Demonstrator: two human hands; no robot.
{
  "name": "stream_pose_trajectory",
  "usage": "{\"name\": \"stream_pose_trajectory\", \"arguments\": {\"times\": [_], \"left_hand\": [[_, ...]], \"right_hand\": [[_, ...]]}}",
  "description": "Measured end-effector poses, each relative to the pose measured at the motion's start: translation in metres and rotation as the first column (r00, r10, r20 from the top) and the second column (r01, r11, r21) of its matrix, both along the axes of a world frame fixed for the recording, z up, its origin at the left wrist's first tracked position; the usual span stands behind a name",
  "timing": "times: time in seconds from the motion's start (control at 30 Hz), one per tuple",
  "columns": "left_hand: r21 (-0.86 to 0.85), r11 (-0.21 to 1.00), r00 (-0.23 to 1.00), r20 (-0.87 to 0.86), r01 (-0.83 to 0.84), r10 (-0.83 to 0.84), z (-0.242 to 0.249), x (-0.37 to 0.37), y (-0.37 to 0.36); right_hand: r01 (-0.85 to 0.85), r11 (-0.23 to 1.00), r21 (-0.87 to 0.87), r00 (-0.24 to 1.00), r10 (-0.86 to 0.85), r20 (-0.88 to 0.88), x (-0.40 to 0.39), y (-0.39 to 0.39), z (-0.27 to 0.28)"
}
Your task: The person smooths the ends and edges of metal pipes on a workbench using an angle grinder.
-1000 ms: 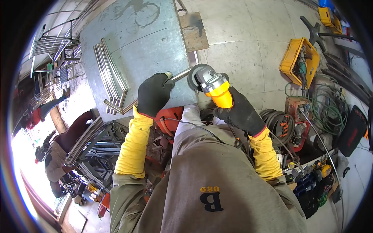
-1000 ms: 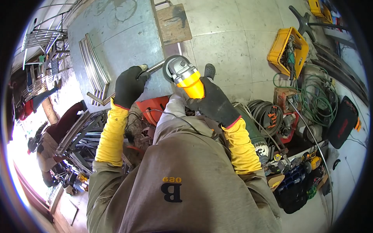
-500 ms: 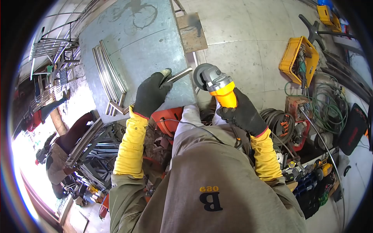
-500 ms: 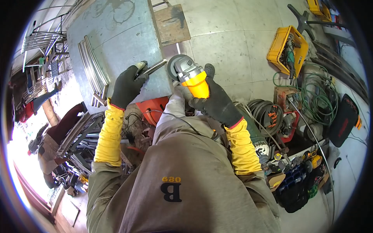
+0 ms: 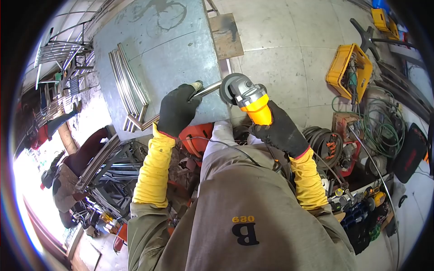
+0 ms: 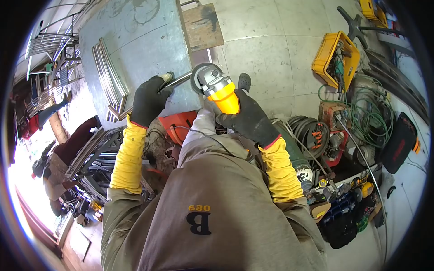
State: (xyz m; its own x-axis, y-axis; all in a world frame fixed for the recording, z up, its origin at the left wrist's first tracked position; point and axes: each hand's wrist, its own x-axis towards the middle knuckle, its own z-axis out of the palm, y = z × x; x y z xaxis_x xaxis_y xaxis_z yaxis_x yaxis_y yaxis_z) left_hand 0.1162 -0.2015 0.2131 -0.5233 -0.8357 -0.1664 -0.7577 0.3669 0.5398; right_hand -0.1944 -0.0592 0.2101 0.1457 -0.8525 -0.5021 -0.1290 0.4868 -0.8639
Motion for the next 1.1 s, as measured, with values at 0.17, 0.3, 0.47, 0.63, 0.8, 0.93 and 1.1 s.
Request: {"name": "stream_pose_trajectory", "arguments": {"times": [0.17, 0.3, 0.47, 0.63, 0.8, 0.93, 1.1], "left_hand": [[0.207, 0.975, 0.994, 0.086, -0.084, 0.067, 0.003, -0.002, -0.014], [0.31, 0.945, 0.994, 0.029, -0.107, 0.103, -0.011, 0.006, -0.023], [0.157, 0.986, 0.998, 0.054, -0.052, 0.044, -0.005, 0.007, -0.015], [0.072, 0.996, 0.998, 0.0, -0.057, 0.057, -0.005, 0.006, 0.0], [-0.018, 0.998, 0.998, 0.014, -0.064, 0.064, 0.0, -0.001, 0.011], [-0.132, 0.991, 0.999, 0.01, -0.037, 0.039, 0.003, -0.003, 0.016], [-0.204, 0.979, 0.999, 0.037, 0.009, -0.001, 0.0, -0.004, 0.015]], "right_hand": [[-0.03, 0.998, -0.052, 0.998, 0.028, -0.052, 0.001, 0.004, -0.008], [-0.022, 0.999, -0.05, 1.0, 0.021, -0.02, 0.002, 0.006, -0.007], [0.03, 0.998, -0.047, 1.0, -0.029, 0.011, 0.0, 0.005, 0.006], [0.077, 0.995, 0.062, 0.991, -0.083, 0.101, -0.004, 0.004, 0.007], [0.046, 0.997, 0.055, 0.995, -0.051, 0.088, -0.004, 0.0, 0.013], [0.038, 0.993, 0.108, 0.993, -0.05, 0.11, -0.001, -0.005, 0.021], [-0.002, 0.995, 0.099, 0.997, -0.006, 0.082, -0.004, -0.001, 0.007]]}}
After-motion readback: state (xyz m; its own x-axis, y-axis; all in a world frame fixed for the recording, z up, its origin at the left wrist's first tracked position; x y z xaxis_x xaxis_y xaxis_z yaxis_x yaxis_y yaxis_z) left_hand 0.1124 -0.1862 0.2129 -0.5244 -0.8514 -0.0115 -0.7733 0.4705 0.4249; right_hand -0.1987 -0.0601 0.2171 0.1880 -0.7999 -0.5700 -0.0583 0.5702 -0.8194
